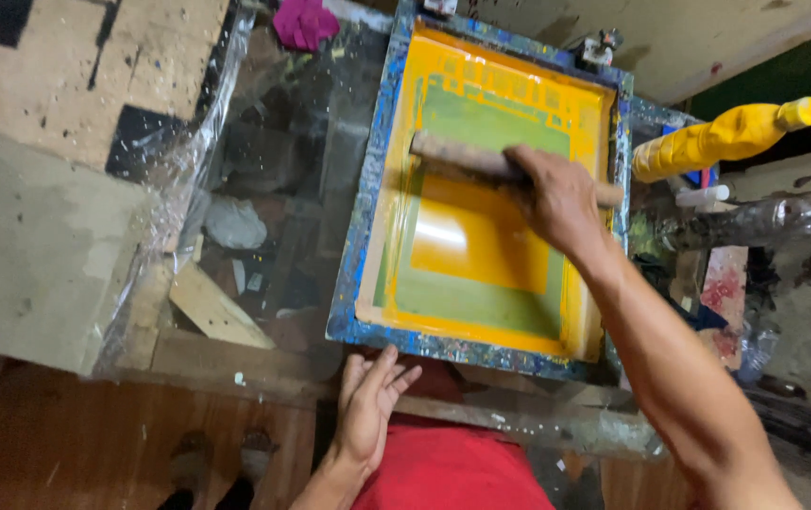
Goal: The person is manually screen printing yellow ink onto small sheets. They use a squeegee to pull ink across a screen, then lift the screen to reveal the printed sheet and remove it.
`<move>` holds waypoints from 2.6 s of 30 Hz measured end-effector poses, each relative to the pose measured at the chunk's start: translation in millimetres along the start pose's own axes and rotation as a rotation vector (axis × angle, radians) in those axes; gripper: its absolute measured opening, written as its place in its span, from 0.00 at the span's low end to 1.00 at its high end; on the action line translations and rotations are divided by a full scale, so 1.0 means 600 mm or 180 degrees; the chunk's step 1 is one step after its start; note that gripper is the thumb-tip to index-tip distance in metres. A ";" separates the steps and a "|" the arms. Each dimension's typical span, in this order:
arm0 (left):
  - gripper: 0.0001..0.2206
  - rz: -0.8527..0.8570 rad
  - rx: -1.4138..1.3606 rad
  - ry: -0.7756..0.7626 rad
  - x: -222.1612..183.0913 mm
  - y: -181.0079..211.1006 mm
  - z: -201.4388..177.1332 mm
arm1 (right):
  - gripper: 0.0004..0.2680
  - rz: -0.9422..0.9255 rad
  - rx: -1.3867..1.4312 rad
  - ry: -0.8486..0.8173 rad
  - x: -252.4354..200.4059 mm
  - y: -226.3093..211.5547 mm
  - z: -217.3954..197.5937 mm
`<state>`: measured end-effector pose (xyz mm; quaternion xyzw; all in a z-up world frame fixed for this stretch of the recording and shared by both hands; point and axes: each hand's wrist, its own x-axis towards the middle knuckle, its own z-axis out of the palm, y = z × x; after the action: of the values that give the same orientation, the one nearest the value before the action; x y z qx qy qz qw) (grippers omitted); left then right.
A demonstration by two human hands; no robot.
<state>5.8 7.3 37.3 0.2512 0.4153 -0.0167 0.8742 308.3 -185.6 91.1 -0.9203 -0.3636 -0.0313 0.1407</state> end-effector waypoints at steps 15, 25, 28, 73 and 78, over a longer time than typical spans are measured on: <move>0.09 0.0049 0.0268 0.0112 0.049 -0.039 -0.031 | 0.19 0.0503 -0.0107 -0.0004 -0.211 -0.178 -0.023; 0.10 0.0118 0.0326 0.0292 0.060 -0.056 -0.039 | 0.21 0.0409 -0.0681 -0.0396 -0.227 -0.199 0.016; 0.08 0.0213 0.0370 0.0242 0.045 -0.052 -0.026 | 0.29 0.0509 -0.1157 -0.0252 -0.231 -0.202 0.027; 0.13 0.0197 0.1492 0.0674 0.049 -0.025 -0.014 | 0.29 0.0530 -0.0985 -0.0234 -0.113 -0.115 0.078; 0.14 0.0168 0.1077 0.0732 0.047 -0.027 -0.013 | 0.25 0.0383 -0.1201 -0.0268 -0.035 -0.042 0.074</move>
<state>14.5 1.5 5.6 0.4055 0.4968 -0.0346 0.7665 274.2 -169.3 50.8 -0.9510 -0.3012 -0.0518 -0.0479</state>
